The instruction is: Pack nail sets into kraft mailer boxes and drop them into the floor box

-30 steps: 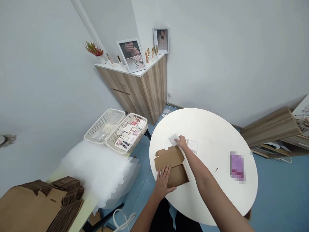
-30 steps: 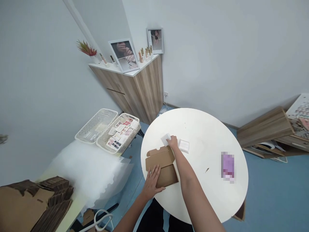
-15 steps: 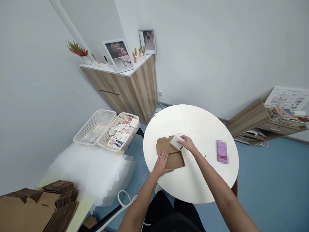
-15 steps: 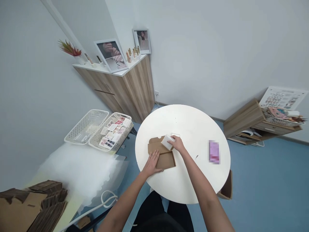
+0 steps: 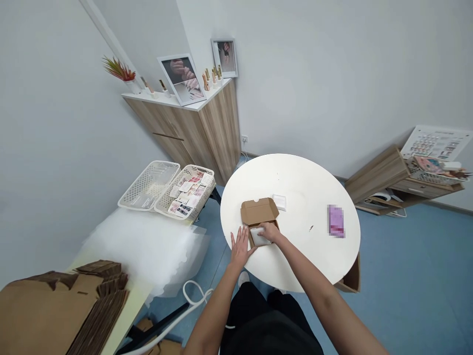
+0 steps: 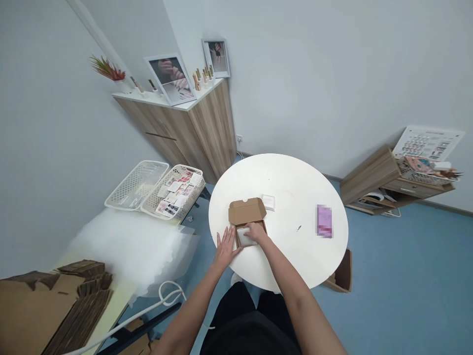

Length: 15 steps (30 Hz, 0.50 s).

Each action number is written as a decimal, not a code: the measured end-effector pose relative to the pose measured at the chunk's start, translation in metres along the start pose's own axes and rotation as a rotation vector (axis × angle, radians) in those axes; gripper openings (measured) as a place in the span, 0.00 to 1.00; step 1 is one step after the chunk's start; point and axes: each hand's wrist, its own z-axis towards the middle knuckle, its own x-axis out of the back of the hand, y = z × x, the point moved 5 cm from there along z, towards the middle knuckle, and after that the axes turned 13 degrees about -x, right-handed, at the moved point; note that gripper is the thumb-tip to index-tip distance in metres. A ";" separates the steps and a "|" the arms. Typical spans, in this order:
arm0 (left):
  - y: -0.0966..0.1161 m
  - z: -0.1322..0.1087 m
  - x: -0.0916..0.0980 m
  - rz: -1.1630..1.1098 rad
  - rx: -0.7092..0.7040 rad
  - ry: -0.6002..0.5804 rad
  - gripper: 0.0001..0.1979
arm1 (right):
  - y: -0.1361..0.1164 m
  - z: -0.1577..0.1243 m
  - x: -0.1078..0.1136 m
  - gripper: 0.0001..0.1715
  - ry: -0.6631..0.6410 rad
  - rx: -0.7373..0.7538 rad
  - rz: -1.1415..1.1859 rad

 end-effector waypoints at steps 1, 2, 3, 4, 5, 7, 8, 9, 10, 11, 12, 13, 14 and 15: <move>0.000 0.000 0.000 0.009 0.003 0.004 0.40 | 0.001 -0.001 -0.004 0.14 0.019 -0.006 -0.009; 0.000 0.000 0.000 0.014 0.003 0.008 0.39 | 0.002 -0.003 -0.007 0.15 0.049 -0.011 -0.018; 0.001 0.000 0.000 0.016 -0.001 0.012 0.39 | 0.003 -0.005 -0.010 0.17 0.089 -0.014 -0.031; 0.002 0.000 0.001 0.016 -0.009 0.017 0.39 | 0.005 -0.007 -0.011 0.18 0.135 -0.013 -0.048; 0.003 0.001 0.001 0.014 -0.020 0.023 0.38 | 0.007 -0.010 -0.012 0.18 0.184 -0.010 -0.067; 0.005 0.002 0.000 0.000 -0.049 0.032 0.37 | 0.011 -0.014 -0.015 0.17 0.266 -0.008 -0.095; 0.007 0.002 -0.002 -0.015 -0.065 0.036 0.37 | 0.013 -0.016 -0.017 0.15 0.292 -0.011 -0.097; 0.008 0.003 -0.004 -0.039 -0.078 0.044 0.37 | 0.015 -0.016 -0.020 0.14 0.314 -0.016 -0.089; 0.009 0.004 -0.006 -0.071 -0.085 0.056 0.37 | 0.017 -0.017 -0.022 0.12 0.331 -0.026 -0.073; 0.010 0.005 -0.009 -0.112 -0.086 0.071 0.37 | 0.019 -0.017 -0.025 0.11 0.342 -0.042 -0.051; 0.011 0.006 -0.012 -0.157 -0.082 0.087 0.38 | 0.021 -0.017 -0.027 0.10 0.345 -0.063 -0.026; 0.011 0.007 -0.015 -0.198 -0.073 0.101 0.38 | 0.022 -0.016 -0.030 0.09 0.339 -0.087 0.001; 0.011 0.007 -0.018 -0.231 -0.059 0.109 0.38 | 0.023 -0.016 -0.032 0.08 0.327 -0.112 0.028; 0.011 0.007 -0.021 -0.250 -0.046 0.111 0.37 | 0.023 -0.016 -0.033 0.07 0.312 -0.131 0.054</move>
